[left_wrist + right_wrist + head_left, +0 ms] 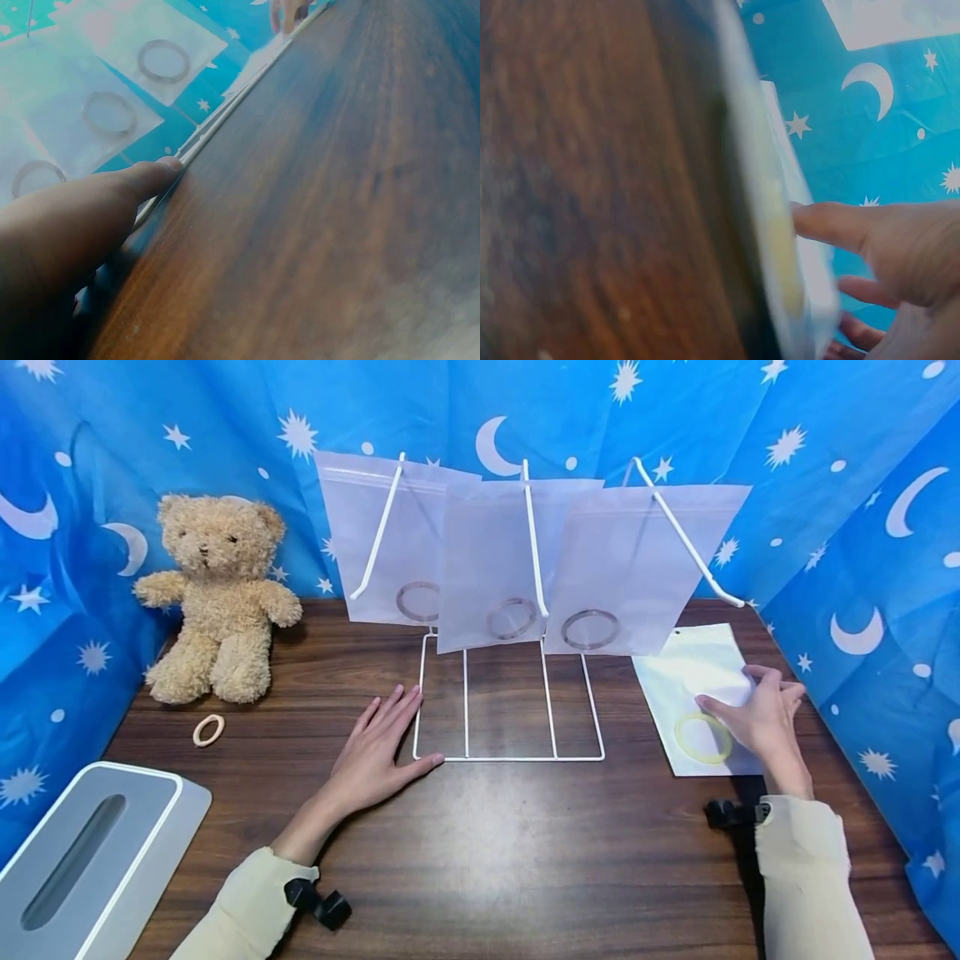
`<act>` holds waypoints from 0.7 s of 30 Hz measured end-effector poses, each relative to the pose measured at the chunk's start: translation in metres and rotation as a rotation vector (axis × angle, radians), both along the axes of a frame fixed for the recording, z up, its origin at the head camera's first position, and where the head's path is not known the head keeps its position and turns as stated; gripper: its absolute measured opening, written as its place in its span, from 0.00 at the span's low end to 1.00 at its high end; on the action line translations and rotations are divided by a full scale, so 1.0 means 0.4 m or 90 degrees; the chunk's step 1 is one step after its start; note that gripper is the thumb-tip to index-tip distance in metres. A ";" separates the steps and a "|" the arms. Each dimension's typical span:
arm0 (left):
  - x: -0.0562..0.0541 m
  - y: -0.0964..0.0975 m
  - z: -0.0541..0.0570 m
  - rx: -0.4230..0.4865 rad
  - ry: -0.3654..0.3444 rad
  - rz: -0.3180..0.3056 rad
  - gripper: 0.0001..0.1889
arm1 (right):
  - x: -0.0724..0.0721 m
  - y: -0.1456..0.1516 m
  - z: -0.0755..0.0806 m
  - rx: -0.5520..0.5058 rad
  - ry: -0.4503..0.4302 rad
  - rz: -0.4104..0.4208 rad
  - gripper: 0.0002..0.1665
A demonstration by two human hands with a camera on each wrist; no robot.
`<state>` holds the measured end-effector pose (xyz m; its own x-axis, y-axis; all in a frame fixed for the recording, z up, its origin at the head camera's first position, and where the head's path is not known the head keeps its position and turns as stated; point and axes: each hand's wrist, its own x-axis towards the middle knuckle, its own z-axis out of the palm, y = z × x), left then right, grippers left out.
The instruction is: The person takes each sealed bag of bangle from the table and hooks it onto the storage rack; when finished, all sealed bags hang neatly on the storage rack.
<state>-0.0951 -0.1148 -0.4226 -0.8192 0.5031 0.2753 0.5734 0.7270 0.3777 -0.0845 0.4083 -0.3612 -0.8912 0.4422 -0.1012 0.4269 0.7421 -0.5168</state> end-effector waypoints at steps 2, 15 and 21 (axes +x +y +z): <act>0.001 0.000 -0.001 -0.002 -0.003 0.000 0.50 | 0.004 0.001 0.005 -0.034 0.020 -0.029 0.53; 0.003 0.000 0.001 -0.003 -0.003 0.002 0.50 | 0.035 0.033 0.072 -0.145 0.019 0.014 0.34; 0.004 0.003 0.002 -0.004 -0.005 0.001 0.50 | 0.046 0.029 0.098 -0.137 0.023 0.000 0.39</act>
